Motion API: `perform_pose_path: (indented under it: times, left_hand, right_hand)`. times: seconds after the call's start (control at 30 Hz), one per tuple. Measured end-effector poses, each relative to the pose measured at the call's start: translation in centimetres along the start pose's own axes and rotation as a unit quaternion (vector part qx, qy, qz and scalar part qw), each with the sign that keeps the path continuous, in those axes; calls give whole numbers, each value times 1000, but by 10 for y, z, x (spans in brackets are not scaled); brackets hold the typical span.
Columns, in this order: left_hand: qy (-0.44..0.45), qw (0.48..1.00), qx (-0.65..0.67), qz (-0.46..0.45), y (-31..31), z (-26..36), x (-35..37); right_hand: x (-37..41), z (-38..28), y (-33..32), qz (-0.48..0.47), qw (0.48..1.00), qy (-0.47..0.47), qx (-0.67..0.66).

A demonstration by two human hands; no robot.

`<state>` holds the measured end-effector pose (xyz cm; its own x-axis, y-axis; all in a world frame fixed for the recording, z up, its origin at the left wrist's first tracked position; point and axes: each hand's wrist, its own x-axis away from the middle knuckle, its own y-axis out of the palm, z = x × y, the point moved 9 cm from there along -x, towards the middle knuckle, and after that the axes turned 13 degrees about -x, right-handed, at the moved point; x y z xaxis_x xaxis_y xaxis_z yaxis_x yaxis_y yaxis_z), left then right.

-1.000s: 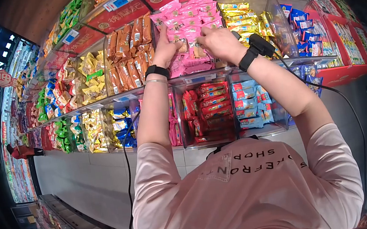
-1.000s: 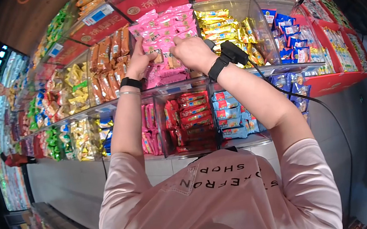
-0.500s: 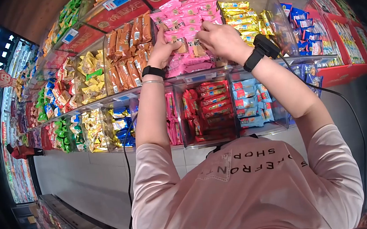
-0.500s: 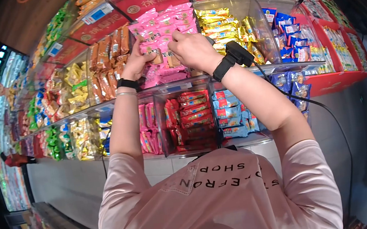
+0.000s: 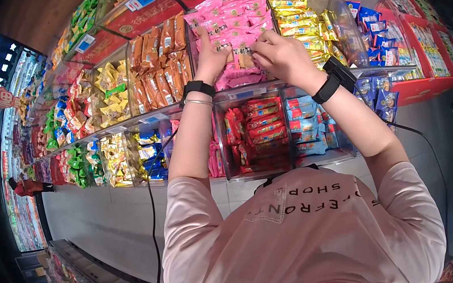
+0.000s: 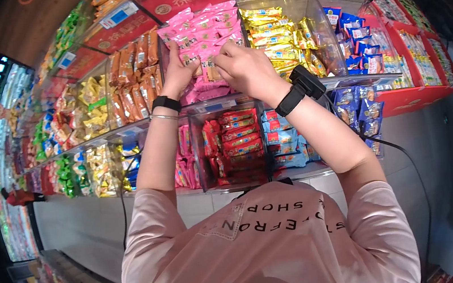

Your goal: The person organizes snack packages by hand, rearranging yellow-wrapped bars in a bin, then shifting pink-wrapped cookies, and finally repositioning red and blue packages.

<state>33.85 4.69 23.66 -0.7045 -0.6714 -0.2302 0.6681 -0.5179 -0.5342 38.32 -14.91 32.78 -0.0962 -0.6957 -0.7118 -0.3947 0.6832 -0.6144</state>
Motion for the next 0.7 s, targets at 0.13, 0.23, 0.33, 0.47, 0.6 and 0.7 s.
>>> perform_pose_path:
  times: [0.13, 0.23, 0.33, 0.47, 0.6, 0.7]
  left_hand:
    - [-66, 996, 54, -37, -3, 7, 6]
    - [-91, 987, 118, -65, -2, 2, 4]
    - [-97, 983, 125, -92, -7, -10, -9]
    - [-54, 991, -100, -69, -30, -19, -38]
    - [7, 936, -335, 109, -82, 11, -62]
    - [126, 890, -417, 135, -83, -5, -95]
  right_hand:
    - [2, -11, 33, -67, 996, -29, 59]
    - [-5, -26, 54, -100, 990, -69, 72]
    - [-6, -6, 90, -144, 985, -43, 82]
    - [-4, 3, 100, -132, 984, -51, 110]
    - [-4, 5, 102, -102, 985, -46, 133]
    - [-1, 8, 108, -96, 982, -52, 153]
